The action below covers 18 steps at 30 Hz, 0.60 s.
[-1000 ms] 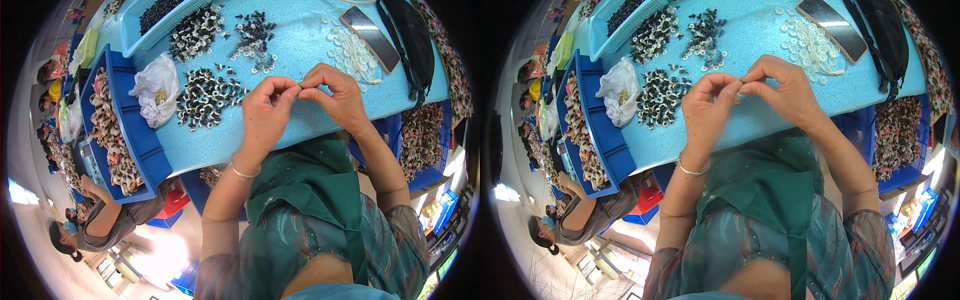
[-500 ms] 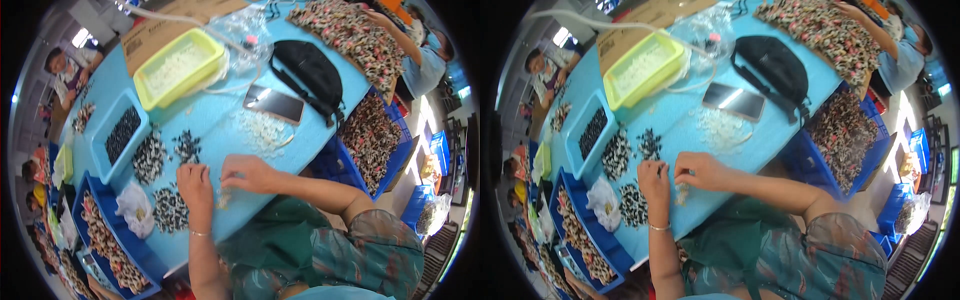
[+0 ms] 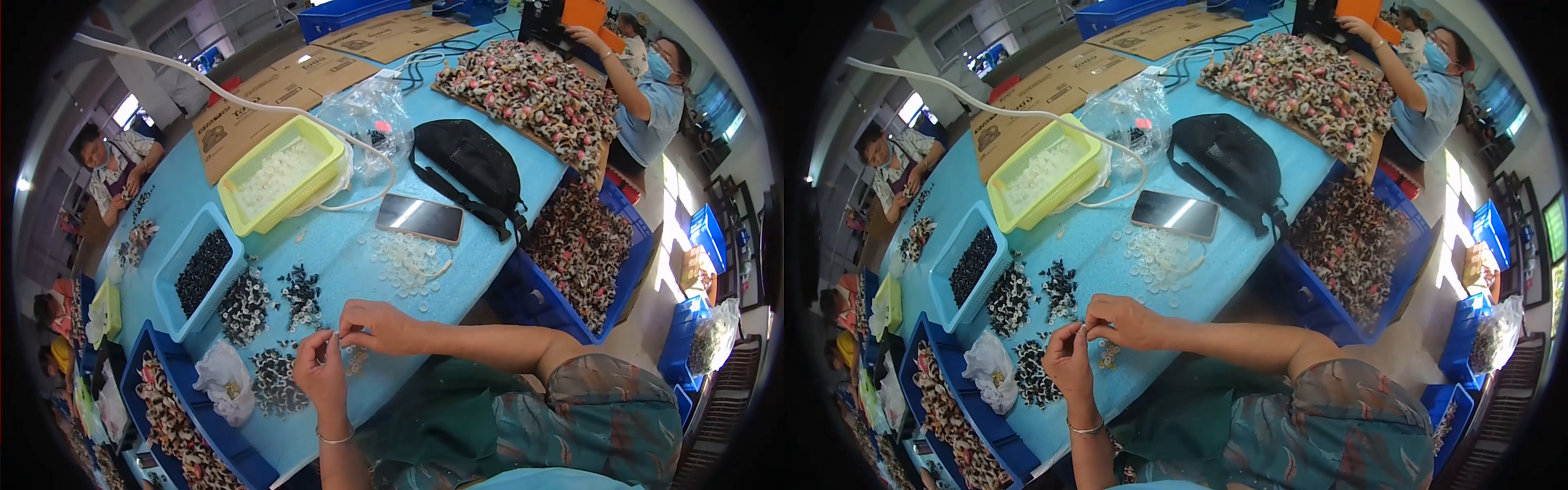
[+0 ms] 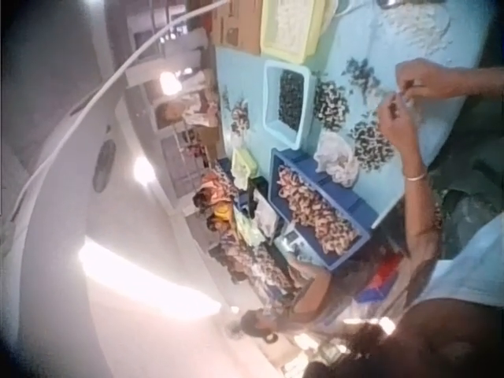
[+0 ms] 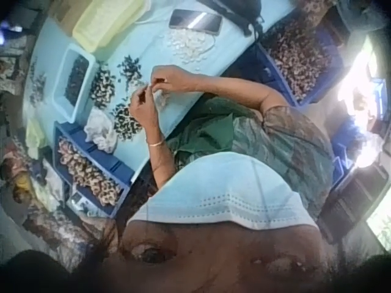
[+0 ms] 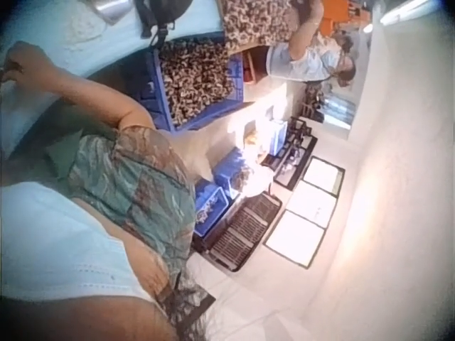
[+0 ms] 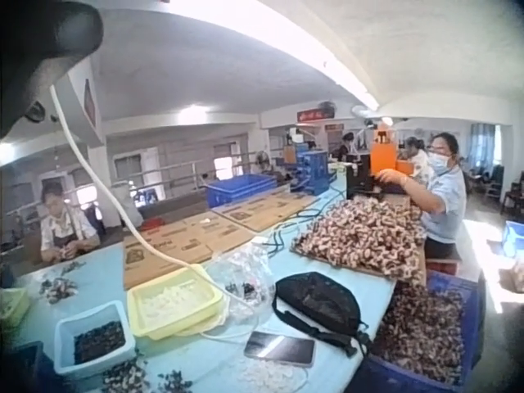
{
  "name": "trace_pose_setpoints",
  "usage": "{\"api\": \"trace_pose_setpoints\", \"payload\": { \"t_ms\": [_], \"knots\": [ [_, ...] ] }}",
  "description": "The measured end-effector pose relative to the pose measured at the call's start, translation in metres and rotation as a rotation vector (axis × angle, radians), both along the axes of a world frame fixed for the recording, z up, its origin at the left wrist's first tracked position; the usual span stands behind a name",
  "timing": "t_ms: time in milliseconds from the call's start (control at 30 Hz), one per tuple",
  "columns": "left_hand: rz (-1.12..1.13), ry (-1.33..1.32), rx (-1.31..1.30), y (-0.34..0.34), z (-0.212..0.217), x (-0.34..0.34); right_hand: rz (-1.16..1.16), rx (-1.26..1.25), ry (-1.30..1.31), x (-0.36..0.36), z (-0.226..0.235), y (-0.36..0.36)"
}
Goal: The person assembles small plastic fasteners by hand at a workbench.
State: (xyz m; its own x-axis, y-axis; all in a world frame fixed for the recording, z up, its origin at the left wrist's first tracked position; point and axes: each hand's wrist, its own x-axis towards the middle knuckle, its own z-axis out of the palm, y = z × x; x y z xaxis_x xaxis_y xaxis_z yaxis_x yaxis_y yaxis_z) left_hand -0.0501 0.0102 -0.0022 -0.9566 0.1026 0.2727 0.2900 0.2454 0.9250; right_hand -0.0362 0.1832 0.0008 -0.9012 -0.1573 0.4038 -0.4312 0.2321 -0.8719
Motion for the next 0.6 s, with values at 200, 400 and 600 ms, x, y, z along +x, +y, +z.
{"api": "trace_pose_setpoints", "payload": {
  "t_ms": [200, 400, 600],
  "knots": [
    [-0.032, -0.092, 0.106, 0.0, -0.001, 0.002, -0.02, -0.004, 0.054, 0.004, 0.001, 0.001],
    [-0.048, -0.155, 0.156, -0.005, -0.003, 0.004, -0.03, -0.049, 0.064, 0.008, 0.007, -0.001],
    [-0.066, -0.161, 0.212, -0.009, -0.001, 0.016, 0.003, -0.056, 0.005, 0.013, 0.005, -0.004]
  ]
}}
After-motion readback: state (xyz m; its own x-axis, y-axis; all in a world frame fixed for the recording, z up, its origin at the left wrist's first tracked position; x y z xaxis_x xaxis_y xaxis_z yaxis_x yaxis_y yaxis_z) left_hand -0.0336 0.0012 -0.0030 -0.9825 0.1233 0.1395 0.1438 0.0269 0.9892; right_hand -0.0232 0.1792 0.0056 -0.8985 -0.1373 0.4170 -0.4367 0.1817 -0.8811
